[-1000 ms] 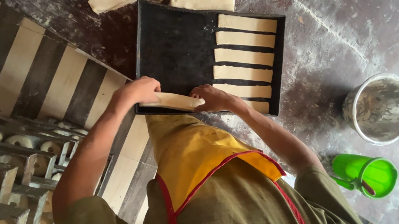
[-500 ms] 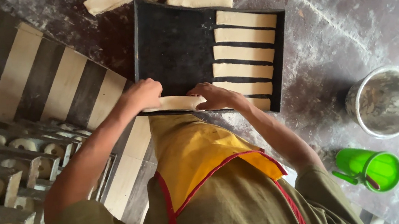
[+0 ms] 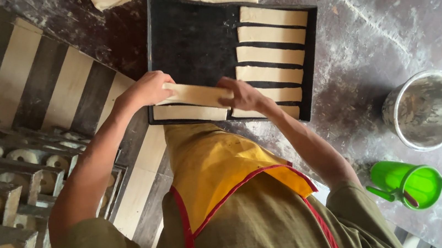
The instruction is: The person places cut dough strips one at a time onto black baking trays, arranging them in rows and repositioning them. They then use a pastry brush to brush the tops of the dough strips and carry a filled tray across the bakery work area.
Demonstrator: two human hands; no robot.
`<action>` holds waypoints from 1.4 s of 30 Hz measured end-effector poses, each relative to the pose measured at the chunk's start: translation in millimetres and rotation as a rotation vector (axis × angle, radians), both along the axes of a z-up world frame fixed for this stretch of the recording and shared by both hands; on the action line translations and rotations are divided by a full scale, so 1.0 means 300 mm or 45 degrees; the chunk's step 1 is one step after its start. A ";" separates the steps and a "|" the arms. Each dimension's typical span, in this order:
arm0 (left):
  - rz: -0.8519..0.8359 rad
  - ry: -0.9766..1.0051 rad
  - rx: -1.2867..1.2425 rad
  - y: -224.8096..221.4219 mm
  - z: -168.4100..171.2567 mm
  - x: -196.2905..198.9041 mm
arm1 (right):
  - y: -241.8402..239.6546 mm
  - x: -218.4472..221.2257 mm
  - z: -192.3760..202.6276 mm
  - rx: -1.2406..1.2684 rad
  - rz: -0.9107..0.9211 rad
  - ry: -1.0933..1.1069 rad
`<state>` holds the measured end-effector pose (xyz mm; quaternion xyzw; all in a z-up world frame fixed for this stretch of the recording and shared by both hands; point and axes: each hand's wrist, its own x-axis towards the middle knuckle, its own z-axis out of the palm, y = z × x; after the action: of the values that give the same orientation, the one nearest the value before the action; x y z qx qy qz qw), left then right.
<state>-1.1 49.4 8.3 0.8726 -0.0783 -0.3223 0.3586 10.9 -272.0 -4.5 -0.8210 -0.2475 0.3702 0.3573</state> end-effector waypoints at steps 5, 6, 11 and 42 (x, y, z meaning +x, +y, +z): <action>-0.008 -0.207 0.147 -0.040 -0.077 -0.017 | 0.028 -0.016 0.025 -0.058 -0.136 -0.090; -0.114 -0.325 0.305 -0.047 -0.083 -0.019 | 0.023 -0.020 -0.002 -0.080 -0.078 -0.327; -0.229 -0.406 0.704 -0.082 -0.042 -0.024 | 0.018 -0.026 -0.035 -0.140 0.060 -0.586; 0.090 -0.703 0.316 -0.033 -0.037 0.067 | 0.041 0.082 -0.057 0.030 -0.443 -0.977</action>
<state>19.0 39.5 -2.8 0.9665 -0.1026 -0.0672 0.2255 35.5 -259.8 -21.8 -0.9248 -0.2245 -0.0311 0.3056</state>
